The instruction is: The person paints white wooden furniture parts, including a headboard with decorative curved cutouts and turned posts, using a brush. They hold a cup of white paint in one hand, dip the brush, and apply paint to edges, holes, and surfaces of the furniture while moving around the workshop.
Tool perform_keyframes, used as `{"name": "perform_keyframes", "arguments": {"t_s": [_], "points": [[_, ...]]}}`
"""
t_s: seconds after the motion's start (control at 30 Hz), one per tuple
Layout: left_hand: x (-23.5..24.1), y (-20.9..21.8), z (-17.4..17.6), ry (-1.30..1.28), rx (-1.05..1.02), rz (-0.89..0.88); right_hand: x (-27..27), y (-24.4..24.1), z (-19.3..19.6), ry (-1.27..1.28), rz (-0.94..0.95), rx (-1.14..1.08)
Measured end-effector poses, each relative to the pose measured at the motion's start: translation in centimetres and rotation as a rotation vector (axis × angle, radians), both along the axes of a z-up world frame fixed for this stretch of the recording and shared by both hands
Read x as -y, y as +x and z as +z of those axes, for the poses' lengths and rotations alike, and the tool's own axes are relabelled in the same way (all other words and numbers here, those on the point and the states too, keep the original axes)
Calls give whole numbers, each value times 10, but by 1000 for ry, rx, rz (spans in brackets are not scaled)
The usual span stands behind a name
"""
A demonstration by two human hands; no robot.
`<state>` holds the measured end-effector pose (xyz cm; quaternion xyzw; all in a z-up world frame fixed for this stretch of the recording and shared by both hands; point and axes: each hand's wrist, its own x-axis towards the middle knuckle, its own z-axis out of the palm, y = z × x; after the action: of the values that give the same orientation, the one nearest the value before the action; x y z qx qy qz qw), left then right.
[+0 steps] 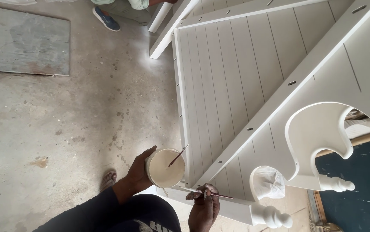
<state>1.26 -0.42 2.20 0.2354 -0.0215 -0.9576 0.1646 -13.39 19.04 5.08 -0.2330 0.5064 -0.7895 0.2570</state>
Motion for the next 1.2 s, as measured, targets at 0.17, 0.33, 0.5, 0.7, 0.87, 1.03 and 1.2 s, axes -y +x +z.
{"name": "perform_keyframes", "arguments": {"t_s": [0.17,0.33,0.5,0.7,0.87,1.03,1.2], "points": [[10,21,-4,14,13,1,7,19,-1,11,6,-1],[18,36,-13,20,-2,17,14,37,0,42,-10,3],[24,49,-20,15,-18,55,20,52,2,87,-39,-24],[31,61,-19,32,6,56,29,67,3,103,-33,-32],[33,65,-32,58,-46,71,25,77,-2,134,5,-30],[34,64,-47,53,-59,69,22,82,-5,174,-18,-19],[35,61,-36,73,-42,50,17,83,-2,220,-19,-50]]}}
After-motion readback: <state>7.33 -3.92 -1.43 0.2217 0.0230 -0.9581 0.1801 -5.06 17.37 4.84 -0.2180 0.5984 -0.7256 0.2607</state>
